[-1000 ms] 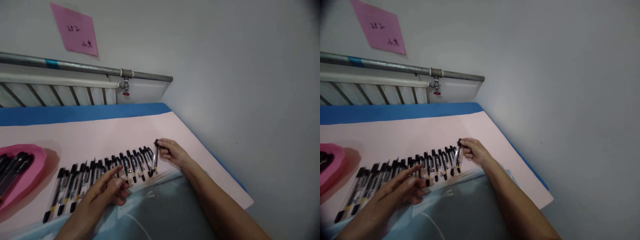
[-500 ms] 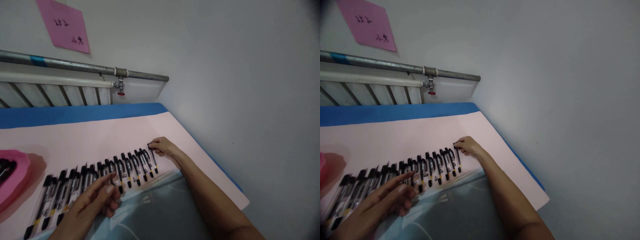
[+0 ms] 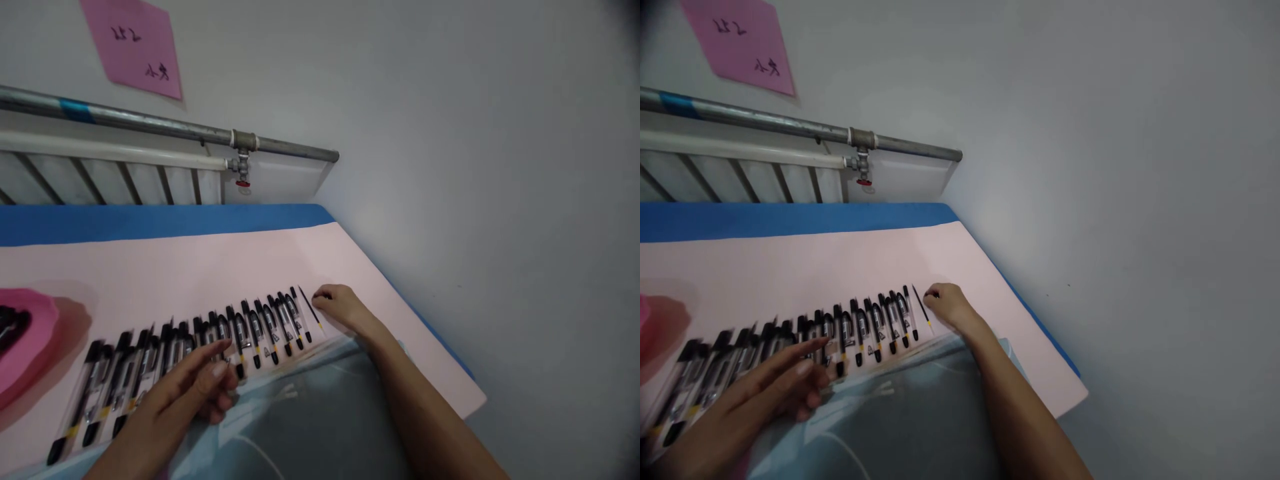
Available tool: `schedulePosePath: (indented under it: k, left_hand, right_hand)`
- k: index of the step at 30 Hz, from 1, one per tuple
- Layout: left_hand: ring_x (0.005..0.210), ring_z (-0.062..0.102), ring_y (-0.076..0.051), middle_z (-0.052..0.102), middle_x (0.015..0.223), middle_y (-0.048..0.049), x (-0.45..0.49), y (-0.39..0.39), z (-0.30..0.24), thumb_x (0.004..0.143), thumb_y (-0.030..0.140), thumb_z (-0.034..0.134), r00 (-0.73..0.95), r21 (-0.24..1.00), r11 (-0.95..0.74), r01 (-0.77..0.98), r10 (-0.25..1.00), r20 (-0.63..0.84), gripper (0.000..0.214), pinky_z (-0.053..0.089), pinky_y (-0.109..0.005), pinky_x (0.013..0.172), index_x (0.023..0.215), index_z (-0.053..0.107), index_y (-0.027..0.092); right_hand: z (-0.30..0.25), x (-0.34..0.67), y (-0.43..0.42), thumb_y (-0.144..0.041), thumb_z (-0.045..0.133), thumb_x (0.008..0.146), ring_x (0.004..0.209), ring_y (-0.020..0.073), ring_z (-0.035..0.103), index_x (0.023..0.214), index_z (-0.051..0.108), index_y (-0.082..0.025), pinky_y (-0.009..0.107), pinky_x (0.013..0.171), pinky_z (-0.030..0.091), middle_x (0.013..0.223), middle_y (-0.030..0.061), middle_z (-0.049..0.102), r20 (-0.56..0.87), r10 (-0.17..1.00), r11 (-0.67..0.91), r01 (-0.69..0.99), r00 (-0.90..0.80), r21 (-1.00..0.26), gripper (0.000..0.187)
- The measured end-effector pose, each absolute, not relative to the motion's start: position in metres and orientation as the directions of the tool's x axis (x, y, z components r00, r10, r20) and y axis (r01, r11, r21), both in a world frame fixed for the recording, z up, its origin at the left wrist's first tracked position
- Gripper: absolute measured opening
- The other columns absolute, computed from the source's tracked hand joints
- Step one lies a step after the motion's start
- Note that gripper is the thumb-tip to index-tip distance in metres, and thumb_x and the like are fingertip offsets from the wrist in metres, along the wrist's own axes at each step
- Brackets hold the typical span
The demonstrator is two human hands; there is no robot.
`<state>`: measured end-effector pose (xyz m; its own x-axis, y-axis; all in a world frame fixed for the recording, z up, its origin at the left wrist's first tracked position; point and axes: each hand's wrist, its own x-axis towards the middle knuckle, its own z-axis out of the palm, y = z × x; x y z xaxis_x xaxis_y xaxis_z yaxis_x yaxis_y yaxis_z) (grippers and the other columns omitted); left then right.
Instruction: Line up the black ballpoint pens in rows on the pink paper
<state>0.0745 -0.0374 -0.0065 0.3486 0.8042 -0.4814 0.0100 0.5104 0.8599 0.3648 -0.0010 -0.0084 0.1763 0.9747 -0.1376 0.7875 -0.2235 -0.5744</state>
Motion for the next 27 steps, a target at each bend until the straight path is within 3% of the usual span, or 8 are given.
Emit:
schedulePosePath:
  k: [4,7,14,21,27]
  left_hand:
    - [0.069,0.061,-0.019,0.067,0.084,-0.0089,0.071,-0.035,-0.013,0.067,0.049,0.062,0.362,0.856,0.516,0.033,0.792,-0.491,0.070,0.049,-0.029,0.060,0.125,0.044,0.015]
    - [0.071,0.061,-0.019,0.067,0.086,-0.0086,0.070,-0.034,-0.017,0.068,0.048,0.062,0.353,0.856,0.516,0.031,0.796,-0.492,0.067,0.049,-0.028,0.061,0.125,0.045,0.017]
    - [0.071,0.061,-0.019,0.066,0.089,-0.0088,0.068,-0.035,-0.019,0.071,0.048,0.060,0.369,0.857,0.514,0.036,0.790,-0.489,0.063,0.049,-0.028,0.062,0.124,0.047,0.017]
    - [0.069,0.061,-0.020,0.068,0.086,-0.0093,0.069,-0.033,-0.017,0.065,0.050,0.064,0.349,0.862,0.501,0.071,0.797,-0.493,0.066,0.049,-0.029,0.062,0.120,0.051,0.016]
    - [0.064,0.060,-0.017,0.068,0.081,-0.0077,0.074,-0.037,-0.010,0.065,0.050,0.063,0.307,0.873,0.485,0.053,0.824,-0.477,0.062,0.046,-0.027,0.056,0.116,0.053,0.016]
  right_hand:
    - [-0.003,0.365,-0.018,-0.016,0.048,0.069,0.067,0.0151,0.055,0.080,0.067,-0.014,0.024,0.059,0.036,0.073,0.0054,0.066,-0.203,0.970,-0.211,0.879,0.134,-0.427,0.022]
    - [0.005,0.361,-0.026,-0.015,0.046,0.070,0.059,0.0136,0.052,0.074,0.067,-0.015,0.023,0.055,0.033,0.064,0.0036,0.063,-0.252,0.963,-0.193,0.901,0.098,-0.389,0.021]
    - [0.005,0.362,-0.032,-0.018,0.045,0.073,0.056,0.0120,0.050,0.072,0.066,-0.016,0.022,0.053,0.032,0.062,0.0021,0.062,-0.229,0.973,-0.110,0.874,-0.002,-0.474,0.021]
    - [-0.011,0.360,-0.020,-0.022,0.048,0.076,0.080,0.0161,0.056,0.098,0.061,-0.014,0.026,0.073,0.041,0.089,0.0068,0.065,0.000,0.981,-0.158,0.803,0.193,-0.574,0.027]
    - [-0.022,0.359,-0.017,-0.013,0.047,0.073,0.090,0.0169,0.055,0.111,0.055,-0.015,0.029,0.081,0.041,0.105,0.0091,0.060,0.059,0.986,-0.088,0.789,0.156,-0.608,0.039]
